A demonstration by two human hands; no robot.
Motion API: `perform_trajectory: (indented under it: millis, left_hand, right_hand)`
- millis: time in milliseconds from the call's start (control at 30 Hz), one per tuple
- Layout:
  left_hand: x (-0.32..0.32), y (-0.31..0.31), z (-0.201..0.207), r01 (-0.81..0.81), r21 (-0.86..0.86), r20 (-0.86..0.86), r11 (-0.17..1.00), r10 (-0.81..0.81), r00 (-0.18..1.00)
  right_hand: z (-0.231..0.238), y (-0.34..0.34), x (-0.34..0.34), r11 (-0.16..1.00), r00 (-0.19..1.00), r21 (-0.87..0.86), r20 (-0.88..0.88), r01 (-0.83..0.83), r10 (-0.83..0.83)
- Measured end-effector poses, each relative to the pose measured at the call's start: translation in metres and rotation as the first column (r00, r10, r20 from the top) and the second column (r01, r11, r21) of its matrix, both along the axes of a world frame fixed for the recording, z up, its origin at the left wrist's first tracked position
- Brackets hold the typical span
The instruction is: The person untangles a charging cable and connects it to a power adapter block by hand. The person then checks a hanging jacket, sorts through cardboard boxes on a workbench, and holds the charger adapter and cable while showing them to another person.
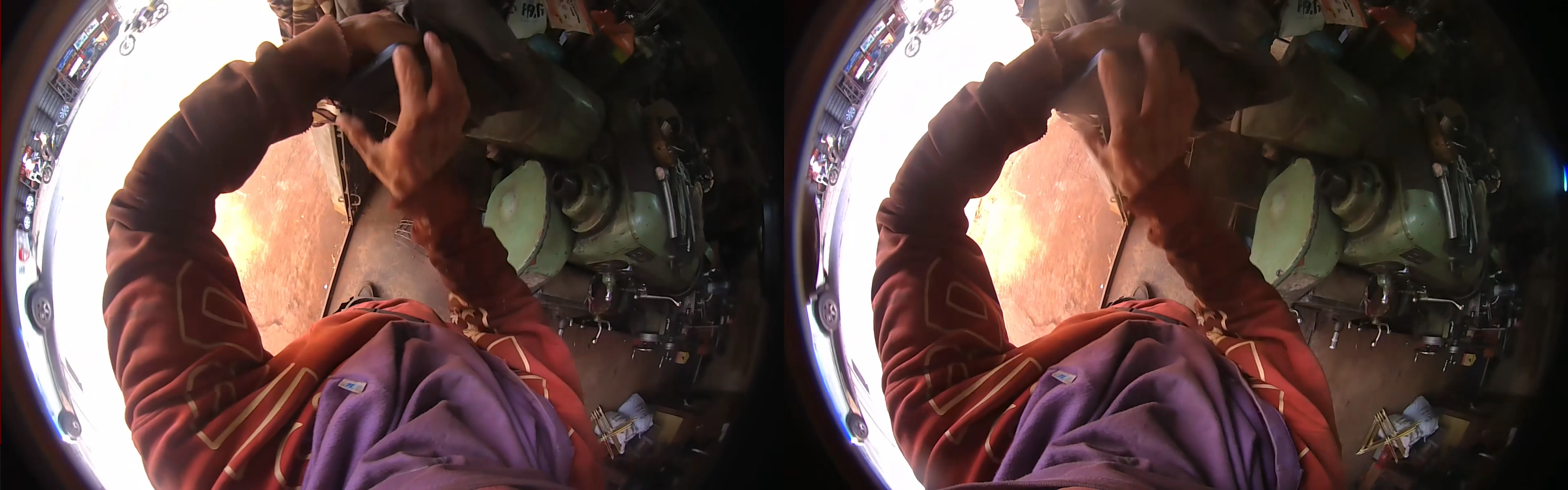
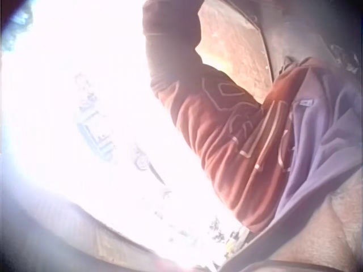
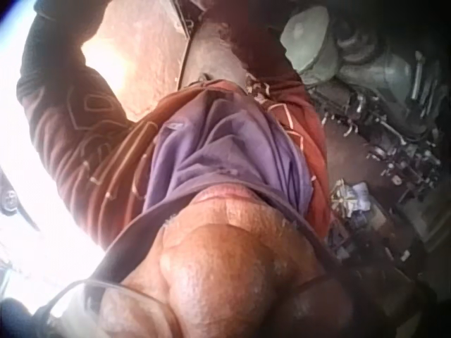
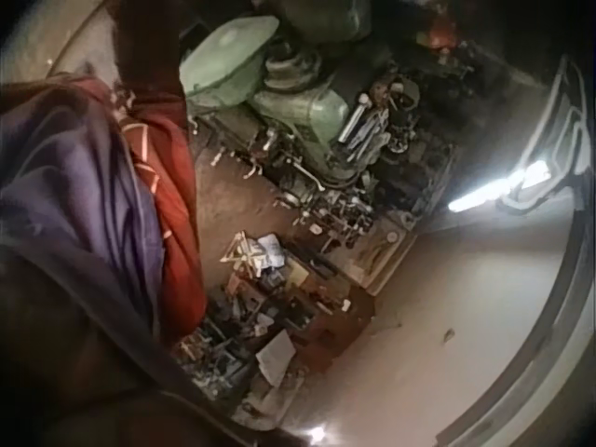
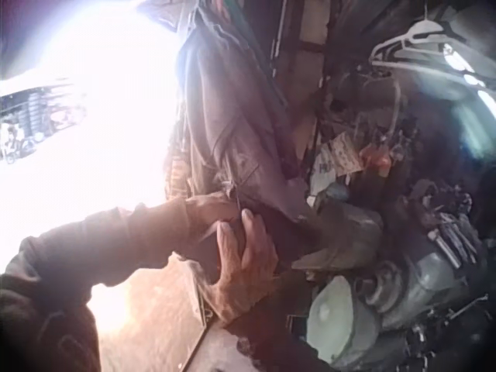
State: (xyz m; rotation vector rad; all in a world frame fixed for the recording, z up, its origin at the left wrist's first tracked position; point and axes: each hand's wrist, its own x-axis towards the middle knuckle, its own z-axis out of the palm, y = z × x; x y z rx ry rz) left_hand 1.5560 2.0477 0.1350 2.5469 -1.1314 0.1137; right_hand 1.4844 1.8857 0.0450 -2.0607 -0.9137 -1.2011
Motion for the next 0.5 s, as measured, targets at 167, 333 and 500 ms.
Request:
perform_trajectory:
  millis: [167,333,500]
  left_hand:
    - [0.000,0.003,0.003,0.036,-0.066,0.063,0.997,-0.032,0.997]
    - [-0.002,0.014,0.013,0.086,-0.276,0.023,0.957,-0.083,0.996]
    - [-0.013,0.042,0.009,0.029,-0.548,-0.224,0.836,-0.180,0.958]
  right_hand:
    - [0.028,0.000,0.028,0.976,0.952,0.146,0.239,0.160,-0.191]
    - [0.049,-0.006,0.035,0.963,0.975,0.172,0.124,-0.207,0.187]
    - [0.044,0.002,0.047,0.737,0.854,0.455,0.119,-0.500,0.506]
